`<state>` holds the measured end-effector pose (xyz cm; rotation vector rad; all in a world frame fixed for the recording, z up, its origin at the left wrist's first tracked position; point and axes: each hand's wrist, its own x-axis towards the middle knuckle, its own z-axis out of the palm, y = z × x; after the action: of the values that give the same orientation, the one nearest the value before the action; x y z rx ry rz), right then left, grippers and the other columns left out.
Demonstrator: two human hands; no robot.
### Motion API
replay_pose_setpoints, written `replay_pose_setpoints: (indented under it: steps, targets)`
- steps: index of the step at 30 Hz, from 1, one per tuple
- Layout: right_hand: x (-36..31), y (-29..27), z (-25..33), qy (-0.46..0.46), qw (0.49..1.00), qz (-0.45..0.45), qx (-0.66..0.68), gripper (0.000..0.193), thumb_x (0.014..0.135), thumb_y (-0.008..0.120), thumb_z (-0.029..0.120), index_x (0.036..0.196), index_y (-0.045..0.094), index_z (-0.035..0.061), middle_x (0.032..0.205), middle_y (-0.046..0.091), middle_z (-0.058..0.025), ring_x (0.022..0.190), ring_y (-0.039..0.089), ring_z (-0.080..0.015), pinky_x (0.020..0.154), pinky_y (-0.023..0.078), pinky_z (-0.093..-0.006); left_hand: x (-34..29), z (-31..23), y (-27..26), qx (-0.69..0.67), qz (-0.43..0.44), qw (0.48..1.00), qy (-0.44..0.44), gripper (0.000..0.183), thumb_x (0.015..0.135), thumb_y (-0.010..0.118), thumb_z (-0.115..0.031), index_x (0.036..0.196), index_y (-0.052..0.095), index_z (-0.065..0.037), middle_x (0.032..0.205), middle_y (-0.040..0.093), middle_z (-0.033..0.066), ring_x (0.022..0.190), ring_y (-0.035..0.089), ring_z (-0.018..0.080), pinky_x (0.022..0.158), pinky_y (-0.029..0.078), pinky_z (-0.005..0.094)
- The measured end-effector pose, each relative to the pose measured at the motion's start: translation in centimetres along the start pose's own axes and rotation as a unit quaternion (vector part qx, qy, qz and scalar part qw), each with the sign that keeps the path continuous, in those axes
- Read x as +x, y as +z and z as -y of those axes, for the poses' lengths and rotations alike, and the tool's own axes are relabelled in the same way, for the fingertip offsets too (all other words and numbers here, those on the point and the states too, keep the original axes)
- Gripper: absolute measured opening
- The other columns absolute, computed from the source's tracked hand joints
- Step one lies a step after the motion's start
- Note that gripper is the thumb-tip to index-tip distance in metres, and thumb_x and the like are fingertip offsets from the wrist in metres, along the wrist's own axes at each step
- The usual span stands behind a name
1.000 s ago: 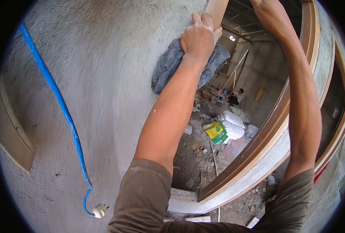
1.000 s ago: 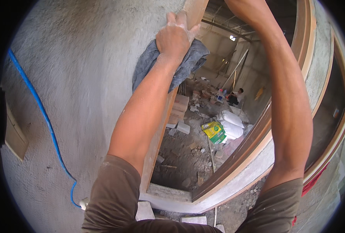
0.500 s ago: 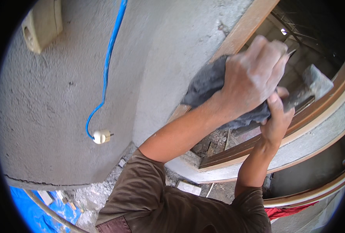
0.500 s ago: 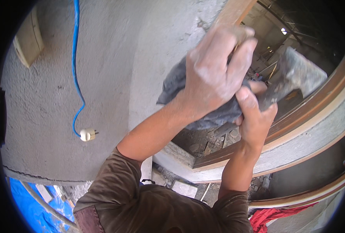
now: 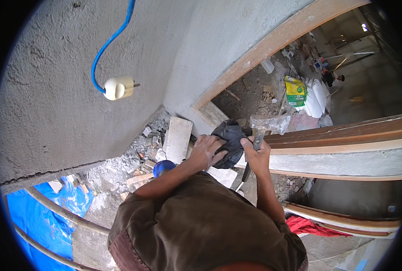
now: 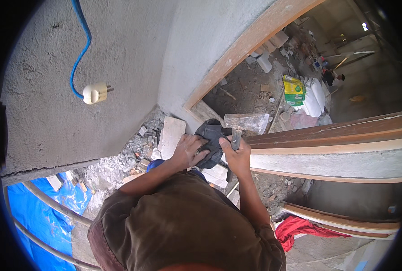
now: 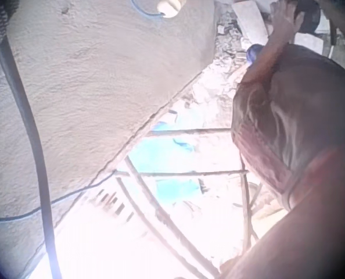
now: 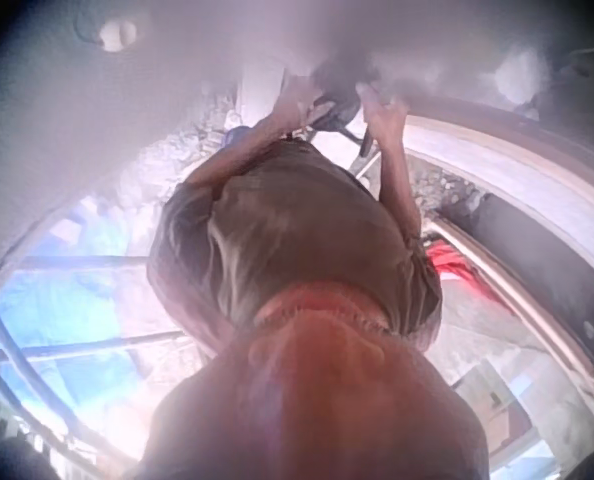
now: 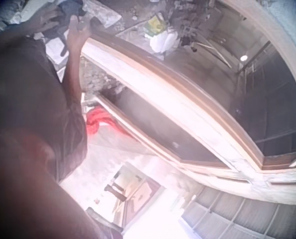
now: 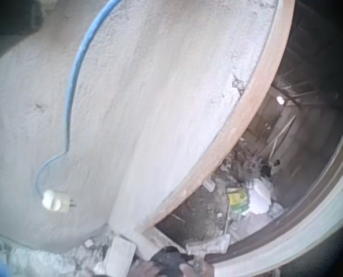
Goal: The person smooths a freshly plastered concrete wall and door frame using a trowel and a cloth. They repeatedly scrape and wipe the surface to remove excess material and refine the finish.
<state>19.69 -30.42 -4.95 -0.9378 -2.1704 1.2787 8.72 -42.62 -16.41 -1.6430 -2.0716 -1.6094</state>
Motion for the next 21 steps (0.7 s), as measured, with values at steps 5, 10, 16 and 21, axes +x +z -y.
replay_pose_setpoints:
  steps: [5,10,16,21]
  targets:
    - [-0.9,-1.0,0.2,0.025,1.0,-0.018,0.006,0.019,0.084,0.072,0.017,0.085,0.063,-0.0002,0.058,0.051,0.004,0.046,0.042,-0.0021,0.041,0.032,-0.0202,-1.8,2.7,1.2,-0.043,0.126,0.991,-0.033,0.021,0.085,0.063,-0.027,0.092,0.062,-0.007,0.112,0.057,0.0106,0.1,0.057,0.0269,0.085,0.041,0.0408]
    - [-1.1,-1.2,-0.7,0.038,0.999,-0.019,0.017,0.017,0.084,0.072,0.014,0.088,0.063,-0.0006,0.059,0.051,0.004,0.047,0.042,-0.0022,0.042,0.033,-0.0202,-2.7,2.6,0.4,-0.143,0.081,0.984,-0.068,0.013,0.082,0.064,-0.013,0.088,0.062,-0.001,0.118,0.057,0.017,0.101,0.058,0.0336,0.086,0.046,0.0441]
    - [-3.0,-1.5,-1.0,0.061,0.996,0.056,-0.035,0.016,0.08,0.072,0.009,0.091,0.065,-0.0003,0.073,0.059,0.0013,0.065,0.05,-0.0051,0.059,0.044,-0.0225,1.3,-1.4,-4.2,-0.146,-0.054,0.987,-0.036,0.025,0.082,0.061,-0.013,0.104,0.059,-0.001,0.116,0.058,0.0175,0.103,0.057,0.0339,0.09,0.042,0.0427]
    - [-3.9,-1.0,-2.2,0.023,0.992,0.105,-0.06,0.019,0.078,0.072,0.008,0.092,0.064,-0.0014,0.075,0.059,-0.0018,0.065,0.05,-0.006,0.059,0.044,-0.0236,0.4,-1.0,-4.2,-0.305,0.178,0.93,-0.104,0.021,0.086,0.058,-0.014,0.101,0.061,0.0,0.091,0.064,0.0191,0.085,0.062,0.0335,0.078,0.047,0.0427]
